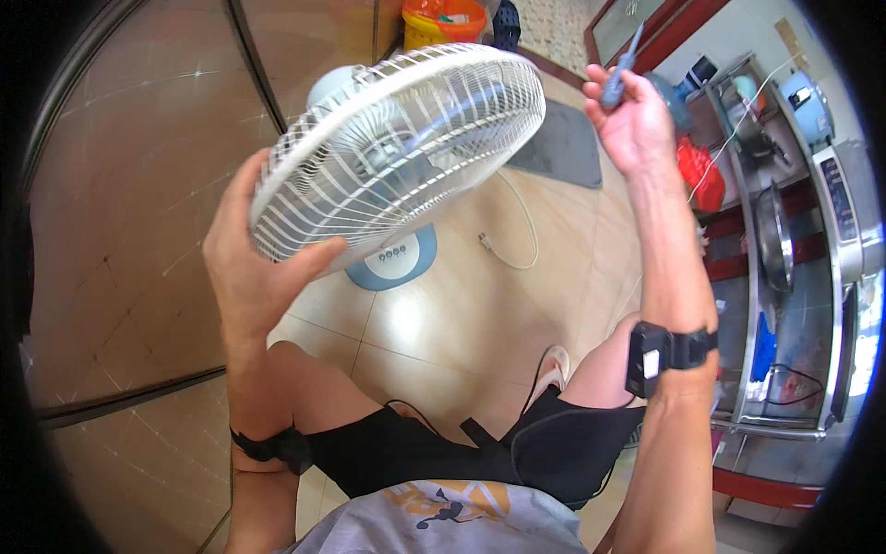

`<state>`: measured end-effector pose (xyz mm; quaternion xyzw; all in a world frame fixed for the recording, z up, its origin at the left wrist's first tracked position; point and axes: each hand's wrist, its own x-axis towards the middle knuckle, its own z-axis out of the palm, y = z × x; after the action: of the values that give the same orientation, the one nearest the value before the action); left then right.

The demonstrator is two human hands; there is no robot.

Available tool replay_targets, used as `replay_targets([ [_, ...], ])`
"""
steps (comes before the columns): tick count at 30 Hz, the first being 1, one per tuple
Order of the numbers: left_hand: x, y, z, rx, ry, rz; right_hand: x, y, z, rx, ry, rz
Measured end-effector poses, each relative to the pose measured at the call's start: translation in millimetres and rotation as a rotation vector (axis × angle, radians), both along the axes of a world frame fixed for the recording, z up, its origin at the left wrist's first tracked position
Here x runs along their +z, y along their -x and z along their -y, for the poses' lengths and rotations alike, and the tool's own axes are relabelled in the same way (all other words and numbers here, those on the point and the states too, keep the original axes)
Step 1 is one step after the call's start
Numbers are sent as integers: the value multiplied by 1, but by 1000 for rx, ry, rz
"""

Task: The person uses a screwdriver to tighten screws on the base and front grill of a white pedestal fan. They adjust the fan's position and reattach the front grill to the base.

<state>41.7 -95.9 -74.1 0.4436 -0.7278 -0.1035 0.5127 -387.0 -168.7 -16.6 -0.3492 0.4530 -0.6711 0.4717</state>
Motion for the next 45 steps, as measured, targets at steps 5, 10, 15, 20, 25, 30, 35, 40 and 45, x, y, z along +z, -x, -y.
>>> replay_targets([
  [5,-5,8,-3,-7,-242,-145,-172,-1,16,-192,-242,-136],
  [10,-15,3,-5,-2,-291,-180,-316,-26,-18,-23,-673,25],
  [15,-16,-37,-13,147,-182,60,-326,-42,8,153,-486,162],
  [20,-27,-74,-20,239,-101,-4,-285,-27,49,373,-87,130],
  [25,-32,-73,-22,206,-69,-90,-265,-25,42,605,76,106],
  [30,-33,-50,-16,316,-33,-64,-260,-30,39,531,-26,103],
  [35,-43,-23,-21,386,70,-141,-265,-35,47,455,-37,111],
  [40,-38,-14,-17,177,-138,-431,-266,-30,50,431,-35,130],
  [45,-33,-21,-15,23,-173,-316,-270,-36,51,439,-28,99],
])
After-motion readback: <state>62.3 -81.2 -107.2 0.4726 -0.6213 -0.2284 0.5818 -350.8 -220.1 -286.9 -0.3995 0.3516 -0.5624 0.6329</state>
